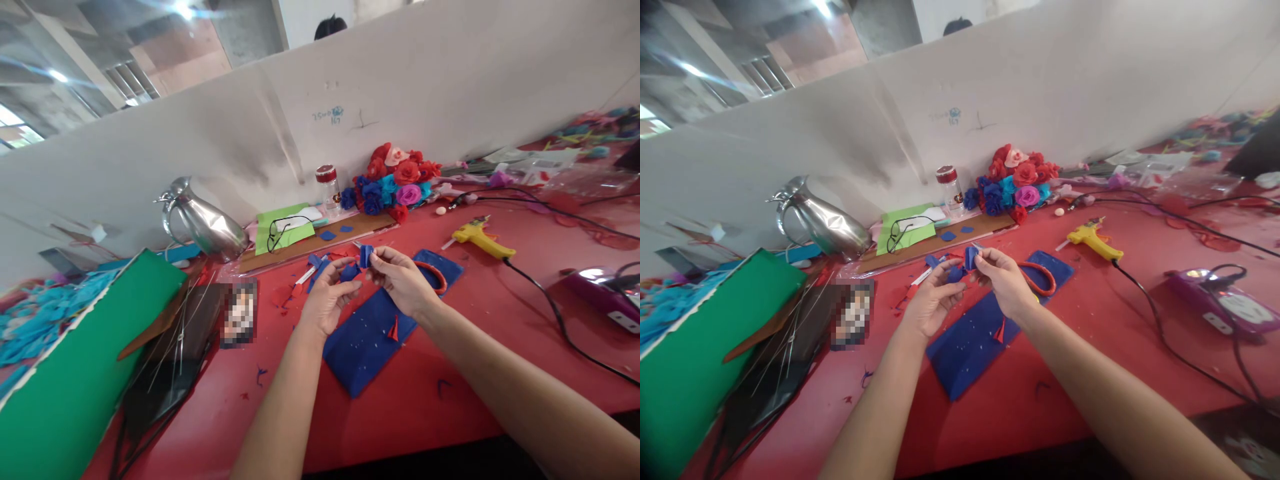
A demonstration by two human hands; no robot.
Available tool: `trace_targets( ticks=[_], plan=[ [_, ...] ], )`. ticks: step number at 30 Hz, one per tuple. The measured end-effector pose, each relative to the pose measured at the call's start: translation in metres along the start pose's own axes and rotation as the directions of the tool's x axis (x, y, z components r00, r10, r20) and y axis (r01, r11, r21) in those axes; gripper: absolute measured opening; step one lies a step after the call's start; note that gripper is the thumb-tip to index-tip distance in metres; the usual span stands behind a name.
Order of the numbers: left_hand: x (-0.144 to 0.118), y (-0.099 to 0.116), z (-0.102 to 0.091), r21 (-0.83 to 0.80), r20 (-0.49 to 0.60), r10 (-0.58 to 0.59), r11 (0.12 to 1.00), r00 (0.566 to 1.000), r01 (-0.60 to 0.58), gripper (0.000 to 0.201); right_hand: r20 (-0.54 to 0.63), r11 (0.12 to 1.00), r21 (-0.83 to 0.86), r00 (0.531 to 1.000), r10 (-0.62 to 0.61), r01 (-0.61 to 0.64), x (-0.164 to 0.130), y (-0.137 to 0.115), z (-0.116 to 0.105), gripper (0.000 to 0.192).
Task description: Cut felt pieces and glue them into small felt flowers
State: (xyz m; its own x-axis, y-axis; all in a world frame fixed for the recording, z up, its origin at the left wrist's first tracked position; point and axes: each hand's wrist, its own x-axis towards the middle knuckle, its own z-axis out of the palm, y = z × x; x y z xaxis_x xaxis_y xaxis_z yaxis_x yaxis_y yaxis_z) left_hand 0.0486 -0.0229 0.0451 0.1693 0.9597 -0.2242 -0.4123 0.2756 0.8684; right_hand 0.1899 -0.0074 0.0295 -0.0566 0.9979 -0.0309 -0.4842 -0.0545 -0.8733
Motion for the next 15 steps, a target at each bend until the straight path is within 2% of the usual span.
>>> trace_targets(
  ticks=[6, 15],
  plan=[
    [0.0066, -0.0039, -0.0028, -0.044, -0.119, 0.018, 0.999, 0.993, -0.024, 0.018, 0.007, 0.999, 0.042, 1.000, 0.010, -0.010, 0.0007, -0.0010, -0.0010, 0.035],
    [0.0086, -0.0029, -0.0050, -0.051, -0.204, 0.040, 0.997, 0.978, -0.051, 0.023, 0.020, 0.995, 0.091, 0.999, 0.028, -0.030, 0.0009, -0.0015, -0.0007, 0.037]
  ],
)
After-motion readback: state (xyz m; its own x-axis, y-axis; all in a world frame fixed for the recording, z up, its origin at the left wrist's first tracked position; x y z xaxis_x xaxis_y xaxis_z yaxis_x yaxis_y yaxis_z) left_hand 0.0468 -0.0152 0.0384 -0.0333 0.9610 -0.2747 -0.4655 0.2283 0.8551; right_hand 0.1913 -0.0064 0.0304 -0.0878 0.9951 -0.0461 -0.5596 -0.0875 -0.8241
